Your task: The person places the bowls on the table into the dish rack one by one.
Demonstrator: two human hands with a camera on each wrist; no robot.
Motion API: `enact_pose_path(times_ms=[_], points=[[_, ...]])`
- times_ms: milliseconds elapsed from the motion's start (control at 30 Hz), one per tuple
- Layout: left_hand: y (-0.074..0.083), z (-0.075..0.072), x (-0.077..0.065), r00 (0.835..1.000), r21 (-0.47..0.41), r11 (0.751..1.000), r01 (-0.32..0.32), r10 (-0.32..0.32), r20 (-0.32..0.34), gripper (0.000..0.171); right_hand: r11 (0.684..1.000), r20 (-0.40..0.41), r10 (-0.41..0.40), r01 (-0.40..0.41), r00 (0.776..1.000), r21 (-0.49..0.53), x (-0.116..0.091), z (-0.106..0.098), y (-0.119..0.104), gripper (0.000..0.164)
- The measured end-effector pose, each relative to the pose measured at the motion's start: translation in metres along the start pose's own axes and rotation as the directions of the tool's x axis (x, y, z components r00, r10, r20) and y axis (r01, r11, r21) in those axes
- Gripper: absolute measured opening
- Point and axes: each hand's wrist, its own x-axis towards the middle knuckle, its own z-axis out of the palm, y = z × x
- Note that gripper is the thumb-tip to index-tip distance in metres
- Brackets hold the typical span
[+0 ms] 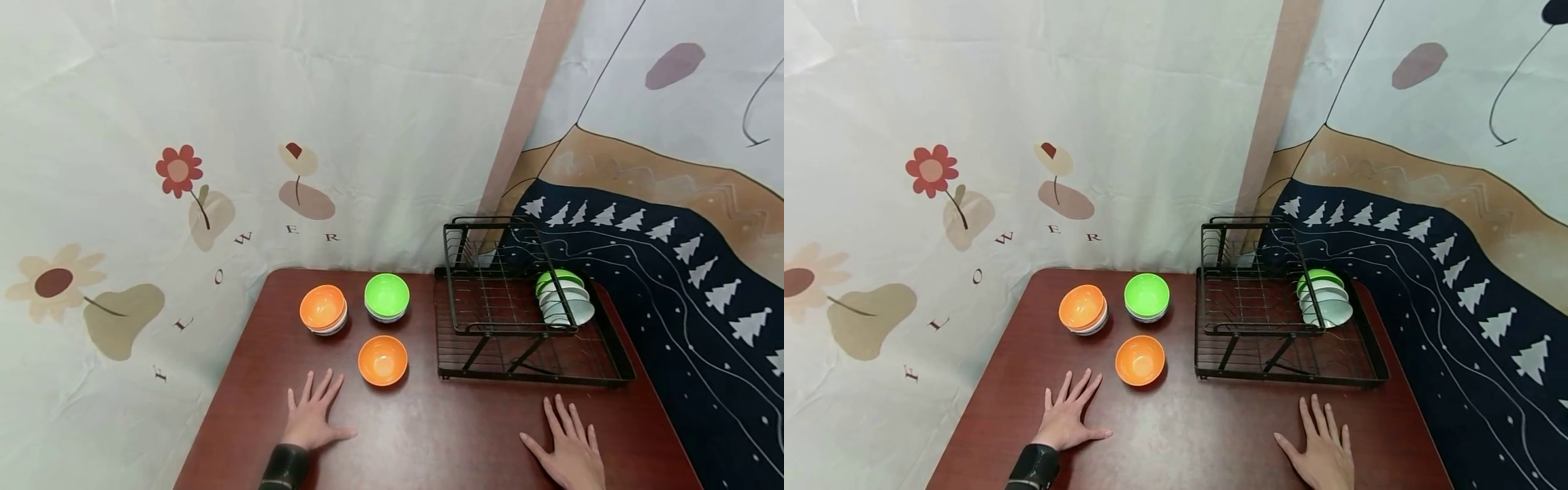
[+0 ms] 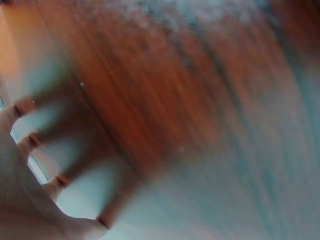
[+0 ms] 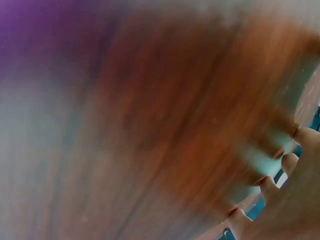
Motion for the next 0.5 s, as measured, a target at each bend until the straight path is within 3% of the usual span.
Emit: enact_pose_path(times_ms=[267,400,500], points=[[0.001,0.002,0.000,1.000,-0.005,1.000,0.009,-0.009,-0.028,0.120,1.000,0.013,-0.002,0.002,1.000,-0.002,0.001,0.001,0.000,0.124],[0.016,-0.003,0.006,0.988,-0.053,0.999,0.012,-0.020,-0.151,0.091,1.000,0.004,-0.014,0.014,1.000,0.000,0.003,0.000,0.001,0.124],[0.035,-0.006,0.018,0.960,-0.119,0.993,0.003,-0.036,-0.278,0.060,1.000,0.003,-0.016,0.016,1.000,0.001,0.004,0.000,0.001,0.124]])
